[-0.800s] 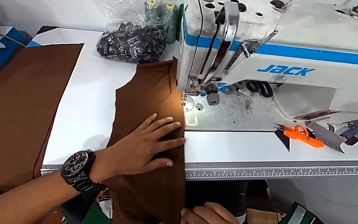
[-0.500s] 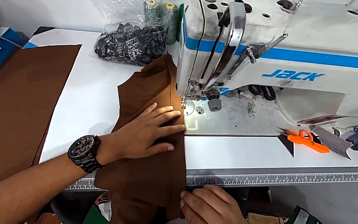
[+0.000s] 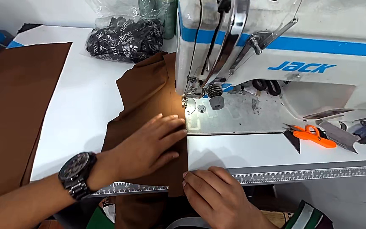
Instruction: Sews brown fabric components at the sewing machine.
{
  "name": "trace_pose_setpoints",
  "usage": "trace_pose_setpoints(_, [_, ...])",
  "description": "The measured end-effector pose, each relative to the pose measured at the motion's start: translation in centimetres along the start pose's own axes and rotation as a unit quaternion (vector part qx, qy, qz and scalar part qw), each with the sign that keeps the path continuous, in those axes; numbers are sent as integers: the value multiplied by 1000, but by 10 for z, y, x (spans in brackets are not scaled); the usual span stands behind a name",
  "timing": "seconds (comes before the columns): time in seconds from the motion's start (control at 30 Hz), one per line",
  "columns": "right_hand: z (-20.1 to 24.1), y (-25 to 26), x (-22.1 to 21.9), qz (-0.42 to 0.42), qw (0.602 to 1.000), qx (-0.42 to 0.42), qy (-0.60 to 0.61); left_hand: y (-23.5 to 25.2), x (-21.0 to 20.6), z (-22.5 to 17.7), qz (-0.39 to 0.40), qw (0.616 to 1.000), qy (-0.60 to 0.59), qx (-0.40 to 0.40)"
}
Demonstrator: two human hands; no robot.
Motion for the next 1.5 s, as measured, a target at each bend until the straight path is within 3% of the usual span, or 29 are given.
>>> trace_pose_setpoints(0.3, [2,-4,1,-8,1000,-6,-20,-18,-10,-10,7,999,28,-38])
trace_pose_setpoints(0.6, [-16,5,-5,32,998,-40,40,-9,-8,3,1,999,22,-30])
trace_pose_setpoints(0.83, [-45,33,-11,75,997,1,34,13,0,34,1,1000,9,-26])
trace_pose_setpoints(1.17, [-77,62,-20,51,993,95,-40,39,12,71,-11,999,22,-43])
trace_pose_setpoints(1.33, [-92,66,-24,30,999,37,1,33,22,51,-45,988,20,-144])
trace_pose_setpoints(1.5, [-98,54,-26,50,997,-23,49,10,12,33,-20,990,1,-140])
Point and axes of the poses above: each hand's wrist, its own y-axis towards the middle knuckle, its own x-axis out of the back of the hand, z = x × y, the point moved 8 cm from there along y, towards the middle knuckle, and after that the axes turned 8 degrees about z, right-handed, at the moved point
